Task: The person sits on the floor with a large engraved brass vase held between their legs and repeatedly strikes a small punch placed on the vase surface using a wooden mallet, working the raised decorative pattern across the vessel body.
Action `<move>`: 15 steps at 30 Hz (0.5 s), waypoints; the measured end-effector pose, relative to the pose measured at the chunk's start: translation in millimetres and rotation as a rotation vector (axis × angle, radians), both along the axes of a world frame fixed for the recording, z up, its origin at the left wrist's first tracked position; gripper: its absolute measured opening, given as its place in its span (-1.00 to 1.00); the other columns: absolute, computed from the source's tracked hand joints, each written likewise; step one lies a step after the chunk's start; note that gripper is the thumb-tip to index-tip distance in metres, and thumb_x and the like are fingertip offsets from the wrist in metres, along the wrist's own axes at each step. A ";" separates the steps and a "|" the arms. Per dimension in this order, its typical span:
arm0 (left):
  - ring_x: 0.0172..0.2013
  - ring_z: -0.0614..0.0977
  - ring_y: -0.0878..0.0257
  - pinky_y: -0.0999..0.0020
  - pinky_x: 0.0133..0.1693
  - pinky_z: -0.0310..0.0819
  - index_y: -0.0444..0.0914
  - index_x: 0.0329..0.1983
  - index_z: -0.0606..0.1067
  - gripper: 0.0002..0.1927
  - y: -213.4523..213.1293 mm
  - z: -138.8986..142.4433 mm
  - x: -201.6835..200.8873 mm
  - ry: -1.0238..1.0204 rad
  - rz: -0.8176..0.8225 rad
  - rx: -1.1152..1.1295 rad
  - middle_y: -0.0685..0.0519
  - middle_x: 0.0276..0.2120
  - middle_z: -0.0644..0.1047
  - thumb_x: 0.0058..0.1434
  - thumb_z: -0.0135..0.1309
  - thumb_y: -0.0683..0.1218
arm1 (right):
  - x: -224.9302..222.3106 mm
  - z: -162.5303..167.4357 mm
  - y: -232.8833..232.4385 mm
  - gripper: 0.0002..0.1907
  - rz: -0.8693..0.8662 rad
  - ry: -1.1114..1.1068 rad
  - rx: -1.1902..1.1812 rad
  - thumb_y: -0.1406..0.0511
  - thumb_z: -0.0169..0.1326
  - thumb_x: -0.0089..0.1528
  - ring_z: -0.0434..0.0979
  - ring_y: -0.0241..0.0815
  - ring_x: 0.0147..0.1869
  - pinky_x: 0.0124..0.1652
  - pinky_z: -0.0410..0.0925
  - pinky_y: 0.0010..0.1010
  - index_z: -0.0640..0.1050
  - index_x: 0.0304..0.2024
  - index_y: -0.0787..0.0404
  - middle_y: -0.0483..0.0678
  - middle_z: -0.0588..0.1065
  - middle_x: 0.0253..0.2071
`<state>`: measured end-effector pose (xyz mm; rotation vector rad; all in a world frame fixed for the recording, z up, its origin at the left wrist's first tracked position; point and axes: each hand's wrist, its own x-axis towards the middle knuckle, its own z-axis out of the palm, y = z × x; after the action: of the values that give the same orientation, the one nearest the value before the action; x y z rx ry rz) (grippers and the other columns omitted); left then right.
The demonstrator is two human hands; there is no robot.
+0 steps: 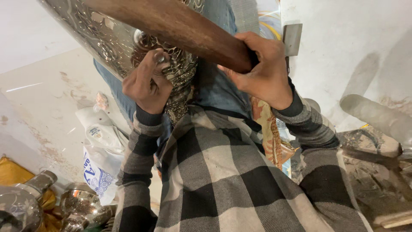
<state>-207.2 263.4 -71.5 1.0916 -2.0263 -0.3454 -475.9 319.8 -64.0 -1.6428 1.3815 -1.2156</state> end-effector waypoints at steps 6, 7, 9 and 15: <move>-0.30 0.75 0.17 0.36 -0.29 0.62 -0.34 0.00 0.55 -0.85 13.1 -28.4 -8.5 0.049 0.259 -0.172 -0.09 -0.19 0.67 0.39 0.10 -0.25 | -6.8 41.9 -19.8 -0.73 0.106 -0.009 -0.134 0.44 0.34 0.26 0.62 -0.32 -0.33 -0.32 0.38 -0.54 0.54 -0.05 0.34 -0.01 0.59 -0.33; -0.34 0.74 0.18 0.36 -0.34 0.60 -0.33 -0.03 0.56 -0.88 14.7 -34.4 -8.6 0.027 0.333 -0.196 -0.10 -0.21 0.67 0.39 0.12 -0.23 | -7.0 50.0 -24.3 -0.72 0.141 -0.002 -0.162 0.44 0.32 0.26 0.61 -0.31 -0.34 -0.32 0.37 -0.54 0.53 -0.04 0.34 -0.01 0.58 -0.33; -0.56 0.61 0.29 0.42 -0.50 0.38 -0.36 -0.11 0.61 -0.88 15.6 -45.5 -6.8 0.078 0.432 -0.213 -0.03 -0.39 0.66 0.32 0.13 -0.26 | -4.9 66.6 -31.4 -0.70 0.226 0.018 -0.182 0.44 0.31 0.22 0.58 -0.28 -0.37 -0.36 0.34 -0.52 0.51 -0.05 0.33 -0.01 0.54 -0.35; -0.66 0.49 0.27 0.36 -0.48 0.28 -0.37 -0.20 0.64 -0.82 23.6 -50.8 4.6 0.117 0.422 -0.123 0.03 -0.61 0.51 0.18 0.25 -0.16 | 12.4 105.1 -41.5 -0.59 0.171 0.720 -0.415 0.34 0.36 -0.14 0.50 -0.04 -0.53 -0.51 0.31 -0.27 0.50 -0.28 0.25 -0.01 0.48 -0.50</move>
<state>-202.6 286.9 -122.3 1.3494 -1.6396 -0.0644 -463.4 278.3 41.1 -2.6083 1.3931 -0.8738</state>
